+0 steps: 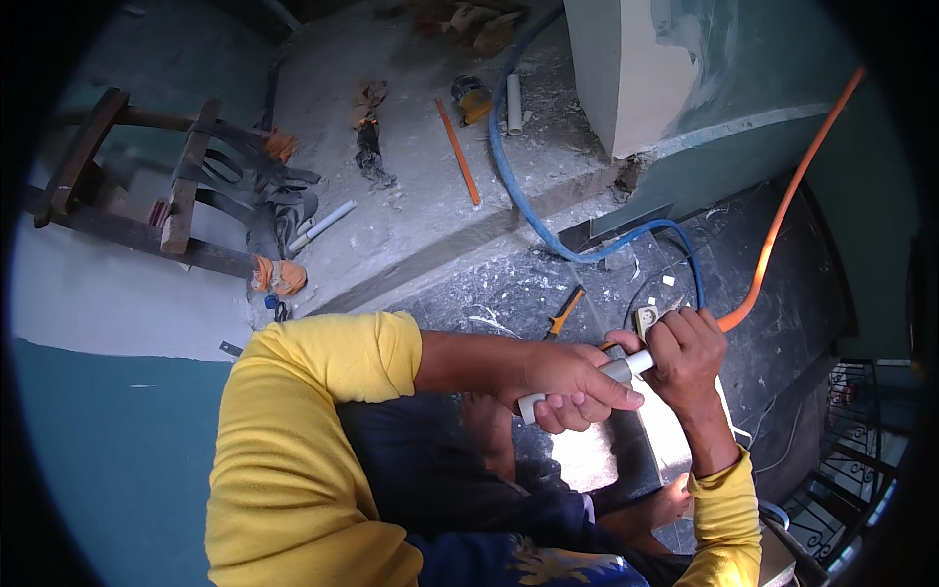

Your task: The person sits on the floor and repairs two hoses. They first attach a white connector to an orange hose, then attach a metal connector to a blue hose. They use a lighter to heat the end of the blue hose and wrap it with blue tape.

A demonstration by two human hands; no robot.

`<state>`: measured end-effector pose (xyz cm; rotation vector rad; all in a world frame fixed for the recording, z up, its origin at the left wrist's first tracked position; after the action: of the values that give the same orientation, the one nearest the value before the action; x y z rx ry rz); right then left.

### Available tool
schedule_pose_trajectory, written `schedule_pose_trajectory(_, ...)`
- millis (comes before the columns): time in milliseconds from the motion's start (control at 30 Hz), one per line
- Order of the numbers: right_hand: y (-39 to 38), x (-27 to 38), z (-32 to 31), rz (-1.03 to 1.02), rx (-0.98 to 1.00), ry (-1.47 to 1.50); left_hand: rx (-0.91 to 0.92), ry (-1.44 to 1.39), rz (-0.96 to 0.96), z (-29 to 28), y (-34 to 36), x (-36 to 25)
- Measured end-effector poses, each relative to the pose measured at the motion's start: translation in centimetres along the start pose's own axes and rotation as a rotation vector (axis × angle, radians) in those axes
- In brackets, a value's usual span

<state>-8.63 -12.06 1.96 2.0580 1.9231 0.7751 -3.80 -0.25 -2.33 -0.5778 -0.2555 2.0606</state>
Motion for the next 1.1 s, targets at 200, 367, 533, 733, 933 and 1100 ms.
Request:
schedule_pose_trajectory(200, -0.9, -0.6, 3.2, 0.022, 0.253, 0.064, -0.232, 0.291, -0.053, -1.8, 0.0, -0.7)
schedule_pose_trajectory(367, -1.1, 0.1, 4.6, 0.088, 0.427, 0.177, -0.39, 0.641, -0.13, -2.8, -1.4, -1.6)
schedule_pose_trajectory(533, -2.9, 1.0, 6.4, 0.167, 0.573, 0.23, -0.597, 1.366, 0.104, -5.7, -0.9, 0.3)
schedule_pose_trajectory(733, -3.1, -0.1, 8.3, 0.144, 0.618, 0.331, -0.553, 1.177, 0.064, -8.7, -1.0, 0.0)
schedule_pose_trajectory(933, -4.0, -3.7, 5.2, 0.135, 0.394, 0.329, -0.317, 0.431, -0.163, -6.0, -3.2, -0.2)
schedule_pose_trajectory(1100, -3.0, -1.9, 3.7, 0.069, 0.471, 0.568, -0.163, 0.08, -0.095, -5.1, -3.4, 0.1)
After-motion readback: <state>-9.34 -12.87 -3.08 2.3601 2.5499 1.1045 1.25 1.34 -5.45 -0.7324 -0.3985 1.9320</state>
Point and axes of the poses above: each hand's wrist, its own y-axis towards the middle knuckle, its own z-axis out of the palm, x = y × z, the point moved 8 cm from there along y, towards the middle knuckle, and after that the axes turned 8 degrees about x, right-handed, at the moved point
